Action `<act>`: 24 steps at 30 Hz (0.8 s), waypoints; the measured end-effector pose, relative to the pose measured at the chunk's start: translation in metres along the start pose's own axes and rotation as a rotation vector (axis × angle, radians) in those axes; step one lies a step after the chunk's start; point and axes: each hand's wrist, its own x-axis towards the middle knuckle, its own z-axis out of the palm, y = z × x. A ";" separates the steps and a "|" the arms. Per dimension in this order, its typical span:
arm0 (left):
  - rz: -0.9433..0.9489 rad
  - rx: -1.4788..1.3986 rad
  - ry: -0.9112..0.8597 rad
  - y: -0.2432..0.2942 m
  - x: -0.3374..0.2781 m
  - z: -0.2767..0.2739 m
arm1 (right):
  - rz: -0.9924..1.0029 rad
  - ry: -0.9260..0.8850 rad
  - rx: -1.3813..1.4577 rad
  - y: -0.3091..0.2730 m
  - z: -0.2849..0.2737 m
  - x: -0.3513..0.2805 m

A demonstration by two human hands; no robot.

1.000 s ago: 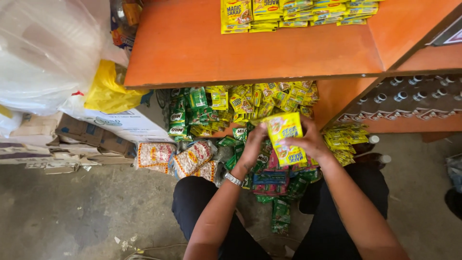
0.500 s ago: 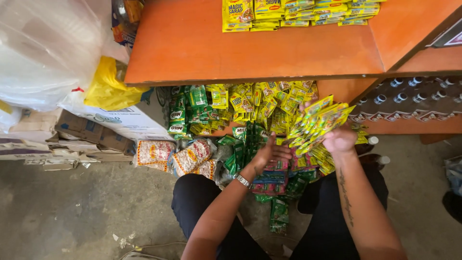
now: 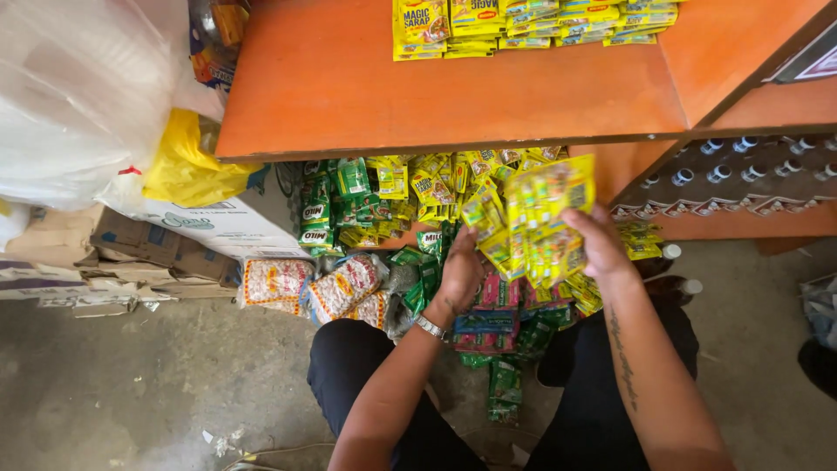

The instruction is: Organizes and stacks seasoning packets on a grocery store shelf.

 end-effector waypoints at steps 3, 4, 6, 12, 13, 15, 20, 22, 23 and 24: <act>0.045 -0.038 0.033 0.007 -0.001 0.004 | 0.129 0.057 -0.190 0.013 0.003 0.002; 0.062 -0.033 0.000 0.009 -0.003 0.007 | 0.126 -0.002 -0.263 0.017 0.009 0.001; 0.081 -0.028 -0.032 0.012 -0.007 0.013 | 0.123 -0.063 -0.337 0.026 0.016 0.000; 0.149 -0.005 -0.063 -0.010 -0.004 0.008 | 0.140 0.012 -0.634 0.044 0.045 0.000; 0.213 0.156 0.001 -0.018 0.000 0.001 | 0.084 0.012 -0.709 0.043 0.055 0.000; 0.281 0.318 0.063 -0.025 0.003 -0.004 | 0.024 0.011 -0.784 0.044 0.067 -0.001; 0.403 0.083 0.094 -0.019 -0.001 0.004 | -0.410 -0.158 -1.362 0.044 0.074 0.000; 0.468 0.128 0.082 -0.012 -0.009 0.010 | -0.233 -0.191 -1.117 0.023 0.092 0.002; 0.527 0.166 0.077 -0.010 -0.014 0.013 | -0.049 -0.228 -0.870 0.012 0.100 0.001; 0.533 0.172 0.073 -0.009 -0.020 0.014 | -0.059 -0.228 -0.867 0.009 0.103 -0.003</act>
